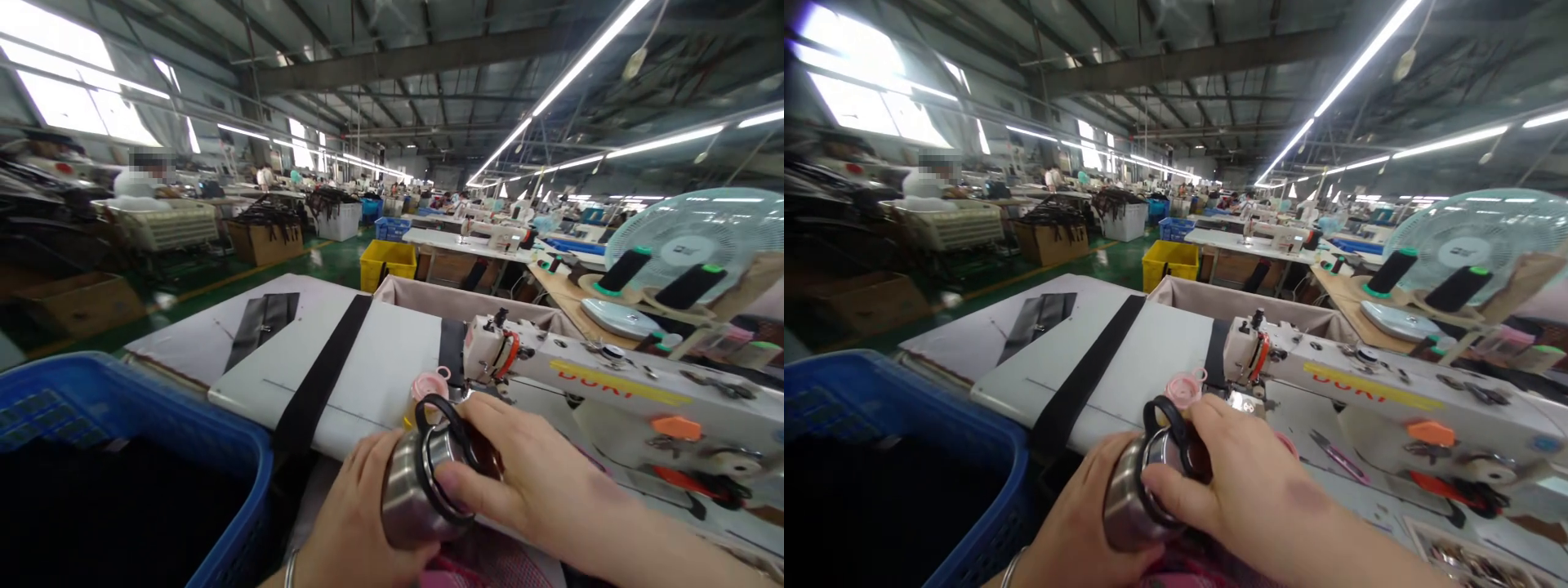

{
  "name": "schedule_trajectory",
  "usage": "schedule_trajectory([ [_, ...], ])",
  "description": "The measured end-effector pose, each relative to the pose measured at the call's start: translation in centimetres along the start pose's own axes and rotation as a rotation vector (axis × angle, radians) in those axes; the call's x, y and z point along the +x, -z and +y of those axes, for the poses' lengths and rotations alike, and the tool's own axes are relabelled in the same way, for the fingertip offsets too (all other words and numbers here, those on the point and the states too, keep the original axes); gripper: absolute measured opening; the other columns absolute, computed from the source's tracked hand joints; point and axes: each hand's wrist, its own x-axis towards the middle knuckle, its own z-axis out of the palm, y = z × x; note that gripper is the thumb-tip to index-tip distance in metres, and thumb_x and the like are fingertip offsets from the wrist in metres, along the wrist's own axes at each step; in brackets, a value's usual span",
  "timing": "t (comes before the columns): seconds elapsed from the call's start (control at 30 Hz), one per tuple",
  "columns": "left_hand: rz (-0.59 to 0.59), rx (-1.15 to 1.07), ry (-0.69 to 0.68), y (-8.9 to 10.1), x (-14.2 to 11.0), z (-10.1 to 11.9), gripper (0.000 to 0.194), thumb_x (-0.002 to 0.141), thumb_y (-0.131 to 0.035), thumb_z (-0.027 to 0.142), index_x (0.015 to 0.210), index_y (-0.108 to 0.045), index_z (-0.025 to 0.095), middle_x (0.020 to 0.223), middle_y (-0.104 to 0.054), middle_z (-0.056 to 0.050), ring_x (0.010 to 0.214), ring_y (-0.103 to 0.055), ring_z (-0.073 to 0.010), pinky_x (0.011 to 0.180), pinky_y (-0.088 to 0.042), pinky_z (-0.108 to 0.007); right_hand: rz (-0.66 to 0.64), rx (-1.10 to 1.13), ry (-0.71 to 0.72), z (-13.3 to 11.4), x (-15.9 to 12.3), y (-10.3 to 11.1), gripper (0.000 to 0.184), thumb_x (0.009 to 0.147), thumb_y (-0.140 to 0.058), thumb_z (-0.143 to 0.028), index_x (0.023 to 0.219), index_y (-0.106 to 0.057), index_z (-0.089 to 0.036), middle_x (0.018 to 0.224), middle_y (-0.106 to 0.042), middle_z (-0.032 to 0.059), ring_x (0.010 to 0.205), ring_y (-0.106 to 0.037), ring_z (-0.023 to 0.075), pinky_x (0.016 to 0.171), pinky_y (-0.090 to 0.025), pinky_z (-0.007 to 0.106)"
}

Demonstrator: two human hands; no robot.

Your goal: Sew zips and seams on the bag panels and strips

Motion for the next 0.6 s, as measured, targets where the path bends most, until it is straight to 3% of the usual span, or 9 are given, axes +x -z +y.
schedule_trajectory([
  [0.17,0.011,0.173,-0.07,0.5,0.0,-1.3,0.081,0.066,-0.073,0.034,0.133,-0.03,0.019,0.123,-0.053,-0.013,0.113,-0.052,-0.03,0.1,-0.044,-0.052,-0.005,-0.055,0.149,1.9,0.5,-1.8,0.063,0.08,-0.054,-0.042,0.132,-0.04,-0.011,0.135,-0.046,0.0204,0.122,-0.048,0.0327,0.1,-0.042,0.049],
  [0.33,-0.069,0.162,-0.027,1.7,0.5,-1.8,0.081,0.064,-0.075,0.039,0.131,-0.033,0.02,0.123,-0.053,-0.011,0.112,-0.051,-0.0292,0.101,-0.042,-0.052,0.041,0.016,0.138,2.8,1.0,-2.8,0.066,0.076,-0.056,-0.041,0.133,-0.039,-0.011,0.132,-0.05,0.02,0.116,-0.054,0.0313,0.095,-0.047,0.048],
  [0.47,-0.166,0.056,0.047,2.0,0.7,-1.5,0.085,0.055,-0.079,0.035,0.127,-0.035,0.022,0.123,-0.053,-0.009,0.113,-0.051,-0.0284,0.102,-0.043,-0.05,0.038,0.091,0.107,2.0,1.8,-2.2,0.07,0.075,-0.061,-0.037,0.138,-0.036,-0.02,0.124,-0.057,0.0115,0.105,-0.06,0.026,0.088,-0.05,0.041],
  [0.6,-0.097,0.087,0.122,1.3,0.4,-1.4,0.083,0.062,-0.075,0.039,0.13,-0.033,0.021,0.125,-0.051,-0.011,0.117,-0.049,-0.0293,0.103,-0.042,-0.052,-0.025,-0.022,-0.019,1.4,2.7,-1.9,0.07,0.079,-0.058,-0.058,0.135,-0.042,-0.019,0.111,-0.064,0.0132,0.094,-0.063,0.0319,0.078,-0.05,0.046],
])
